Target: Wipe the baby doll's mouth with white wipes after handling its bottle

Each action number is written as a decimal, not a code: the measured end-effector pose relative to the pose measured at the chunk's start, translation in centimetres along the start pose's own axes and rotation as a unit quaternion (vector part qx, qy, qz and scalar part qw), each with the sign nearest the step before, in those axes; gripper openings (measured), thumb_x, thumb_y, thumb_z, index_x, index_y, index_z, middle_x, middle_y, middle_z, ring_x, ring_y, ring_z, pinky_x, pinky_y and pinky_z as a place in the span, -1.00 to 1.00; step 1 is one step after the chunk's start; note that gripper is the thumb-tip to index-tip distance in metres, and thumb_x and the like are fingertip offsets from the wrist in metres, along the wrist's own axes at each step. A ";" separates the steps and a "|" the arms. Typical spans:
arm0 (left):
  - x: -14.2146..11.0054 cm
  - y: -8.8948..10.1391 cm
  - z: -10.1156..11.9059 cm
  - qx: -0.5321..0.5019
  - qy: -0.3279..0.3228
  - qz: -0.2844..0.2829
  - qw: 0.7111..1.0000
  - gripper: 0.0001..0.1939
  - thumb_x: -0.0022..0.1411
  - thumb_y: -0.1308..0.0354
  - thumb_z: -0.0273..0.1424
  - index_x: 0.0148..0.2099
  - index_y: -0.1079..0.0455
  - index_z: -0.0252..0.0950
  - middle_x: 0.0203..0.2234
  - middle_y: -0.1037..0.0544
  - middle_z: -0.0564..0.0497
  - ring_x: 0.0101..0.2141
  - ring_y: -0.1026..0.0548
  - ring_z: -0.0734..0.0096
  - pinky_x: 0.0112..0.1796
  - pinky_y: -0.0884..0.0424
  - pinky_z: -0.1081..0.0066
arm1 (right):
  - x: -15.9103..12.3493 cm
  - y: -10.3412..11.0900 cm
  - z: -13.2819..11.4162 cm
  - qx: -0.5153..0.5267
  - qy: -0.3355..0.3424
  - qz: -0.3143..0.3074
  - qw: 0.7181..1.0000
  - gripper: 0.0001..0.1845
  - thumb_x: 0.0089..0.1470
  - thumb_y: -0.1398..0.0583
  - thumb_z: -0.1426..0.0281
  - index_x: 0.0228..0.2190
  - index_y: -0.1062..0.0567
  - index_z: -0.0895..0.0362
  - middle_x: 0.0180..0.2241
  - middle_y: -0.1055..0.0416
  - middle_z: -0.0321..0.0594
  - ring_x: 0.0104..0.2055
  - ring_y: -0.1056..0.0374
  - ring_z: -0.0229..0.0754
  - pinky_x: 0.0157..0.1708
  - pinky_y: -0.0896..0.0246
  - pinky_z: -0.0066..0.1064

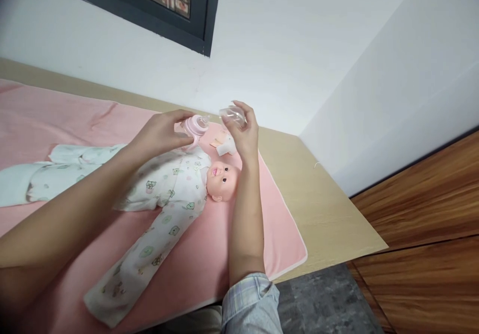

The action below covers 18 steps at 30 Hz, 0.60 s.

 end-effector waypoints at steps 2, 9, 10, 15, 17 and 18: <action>-0.3 0.0 0.9 0.015 -0.008 -0.008 1.000 -0.45 0.02 -0.19 -0.40 0.12 -0.46 -0.22 0.00 -0.56 0.00 -0.02 -0.51 0.02 -0.05 -0.43 0.23 | -0.1 -1.3 -0.8 -0.003 0.018 -0.040 0.999 -0.38 0.07 -0.24 -0.03 0.08 -0.30 -0.04 0.08 -0.31 -0.18 0.17 -0.28 -0.11 0.21 -0.23 -0.12; -0.6 0.4 1.5 0.016 -0.008 -0.019 1.000 -0.42 0.04 -0.19 -0.38 0.16 -0.41 -0.17 0.04 -0.54 -0.01 0.00 -0.50 0.01 -0.05 -0.43 0.21 | -0.8 -4.1 -1.4 -0.029 0.001 -0.101 0.994 -0.32 0.06 -0.22 -0.09 0.13 -0.31 -0.06 0.15 -0.27 -0.19 0.25 -0.21 -0.04 0.23 -0.22 -0.03; -0.6 0.5 1.4 0.009 -0.006 -0.017 1.000 -0.38 0.03 -0.21 -0.38 0.19 -0.37 -0.16 0.03 -0.54 -0.02 0.00 -0.50 0.02 -0.06 -0.43 0.21 | -0.9 -4.4 -1.6 -0.033 -0.002 -0.103 0.994 -0.32 0.07 -0.21 -0.08 0.14 -0.30 -0.06 0.16 -0.26 -0.20 0.25 -0.20 -0.04 0.23 -0.22 -0.03; -0.8 0.7 1.3 -0.025 0.007 -0.015 1.000 -0.26 0.04 -0.26 -0.37 0.28 -0.19 -0.11 -0.01 -0.56 -0.01 0.01 -0.50 0.05 -0.07 -0.43 0.22 | -1.5 -5.6 -2.4 0.012 -0.038 -0.102 0.994 0.00 -0.02 -0.30 -0.06 0.31 -0.01 -0.12 0.26 -0.12 -0.16 0.32 -0.13 -0.03 0.18 -0.32 -0.10; -0.8 0.9 1.6 -0.032 0.011 -0.014 0.999 -0.28 0.08 -0.26 -0.33 0.28 -0.17 -0.12 0.00 -0.55 -0.01 0.02 -0.50 0.05 -0.05 -0.42 0.22 | -1.6 -6.0 -2.4 0.052 -0.067 -0.097 0.992 0.21 -0.11 -0.35 -0.05 0.35 0.22 -0.17 0.32 -0.01 -0.13 0.27 -0.21 -0.02 0.14 -0.36 -0.09; -0.8 0.9 1.7 -0.030 0.014 -0.011 0.999 -0.29 0.10 -0.26 -0.30 0.29 -0.16 -0.12 0.01 -0.55 -0.02 0.03 -0.49 0.04 -0.04 -0.41 0.22 | -1.7 -6.2 -2.3 0.068 -0.081 -0.092 0.990 0.29 -0.14 -0.37 -0.04 0.35 0.30 -0.19 0.33 0.00 -0.12 0.21 -0.28 -0.02 0.12 -0.39 -0.08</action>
Point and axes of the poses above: each hand's wrist, its own x-axis towards the middle knuckle, its own y-axis out of the back of the hand, z = x × y, the point moved 2 cm from there along x, towards the middle knuckle
